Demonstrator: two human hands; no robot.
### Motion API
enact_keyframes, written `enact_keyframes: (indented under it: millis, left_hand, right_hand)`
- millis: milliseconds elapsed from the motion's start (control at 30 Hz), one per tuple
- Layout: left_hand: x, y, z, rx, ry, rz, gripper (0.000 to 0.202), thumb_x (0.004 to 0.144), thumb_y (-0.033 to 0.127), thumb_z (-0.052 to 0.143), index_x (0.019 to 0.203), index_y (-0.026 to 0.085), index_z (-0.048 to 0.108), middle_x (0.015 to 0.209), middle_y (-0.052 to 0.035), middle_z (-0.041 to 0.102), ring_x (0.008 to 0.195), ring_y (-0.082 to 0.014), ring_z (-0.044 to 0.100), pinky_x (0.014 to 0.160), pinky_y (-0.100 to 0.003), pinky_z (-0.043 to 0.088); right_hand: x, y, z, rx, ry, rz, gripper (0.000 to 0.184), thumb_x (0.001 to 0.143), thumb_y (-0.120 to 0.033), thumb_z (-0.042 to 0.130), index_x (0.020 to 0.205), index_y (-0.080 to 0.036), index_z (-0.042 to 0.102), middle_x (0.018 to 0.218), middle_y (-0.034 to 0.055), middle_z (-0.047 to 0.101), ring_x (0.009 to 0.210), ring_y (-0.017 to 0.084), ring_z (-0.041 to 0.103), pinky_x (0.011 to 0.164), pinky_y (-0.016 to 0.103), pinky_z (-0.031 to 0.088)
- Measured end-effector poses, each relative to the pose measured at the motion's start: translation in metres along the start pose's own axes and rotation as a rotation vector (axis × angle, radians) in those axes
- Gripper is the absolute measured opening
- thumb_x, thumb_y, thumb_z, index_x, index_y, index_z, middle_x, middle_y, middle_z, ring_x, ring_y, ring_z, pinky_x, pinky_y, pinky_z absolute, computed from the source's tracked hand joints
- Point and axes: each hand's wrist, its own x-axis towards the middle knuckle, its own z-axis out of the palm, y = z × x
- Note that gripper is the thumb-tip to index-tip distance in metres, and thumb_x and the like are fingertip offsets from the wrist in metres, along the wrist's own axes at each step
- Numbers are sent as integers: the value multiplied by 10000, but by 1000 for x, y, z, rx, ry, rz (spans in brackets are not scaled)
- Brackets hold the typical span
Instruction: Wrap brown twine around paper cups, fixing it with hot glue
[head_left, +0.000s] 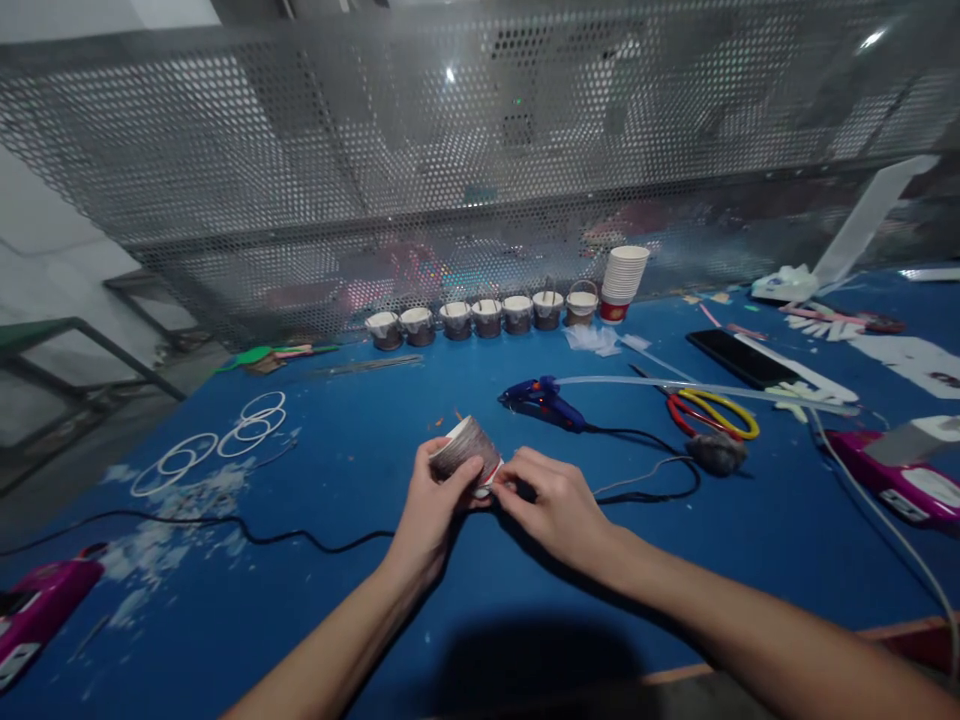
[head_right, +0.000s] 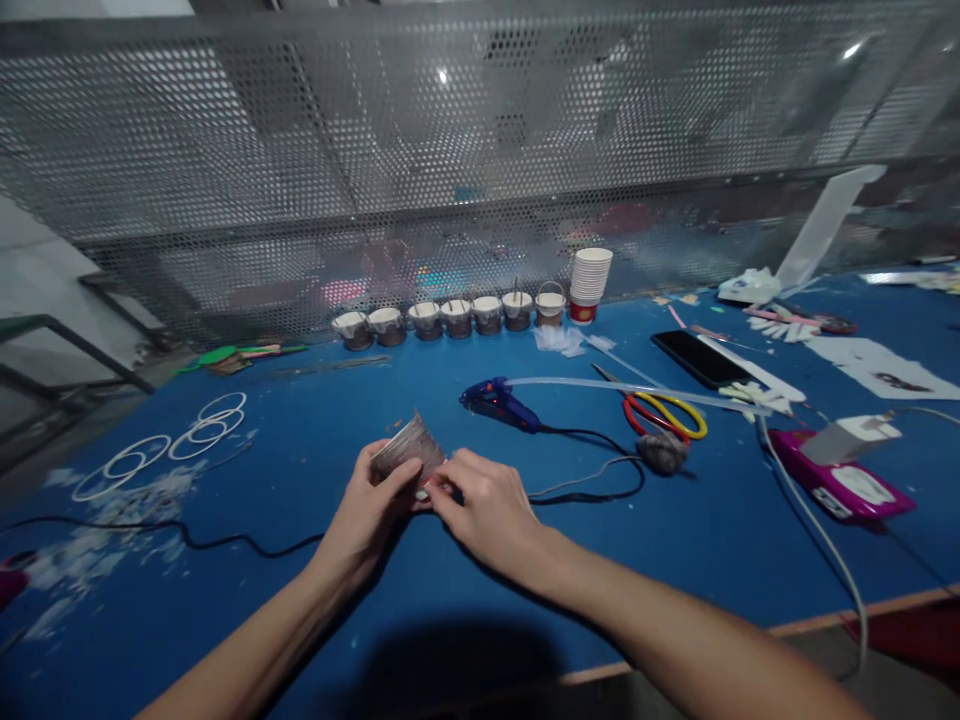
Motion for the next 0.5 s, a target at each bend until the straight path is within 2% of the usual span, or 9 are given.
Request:
enact_keyframes:
  millis: [200, 500]
  left_hand:
    - [-1, 1, 1, 14, -11, -31, 577, 587, 325, 841, 1014, 197, 475, 827, 5, 651, 634, -168, 667, 532, -310, 584]
    - [1, -4, -2, 45, -56, -38, 545, 655, 324, 810, 1048, 195, 455, 815, -3, 661, 651, -163, 670, 547, -301, 588]
  right_hand:
    - [0, 1, 0, -14, 82, 0, 162, 892, -185, 552, 758, -194, 642, 707, 10, 610, 629, 138, 565, 616, 239, 406]
    - [0, 2, 3, -11, 153, -22, 144, 863, -164, 578, 730, -200, 623, 681, -2, 607, 605, 128, 562, 601, 229, 413]
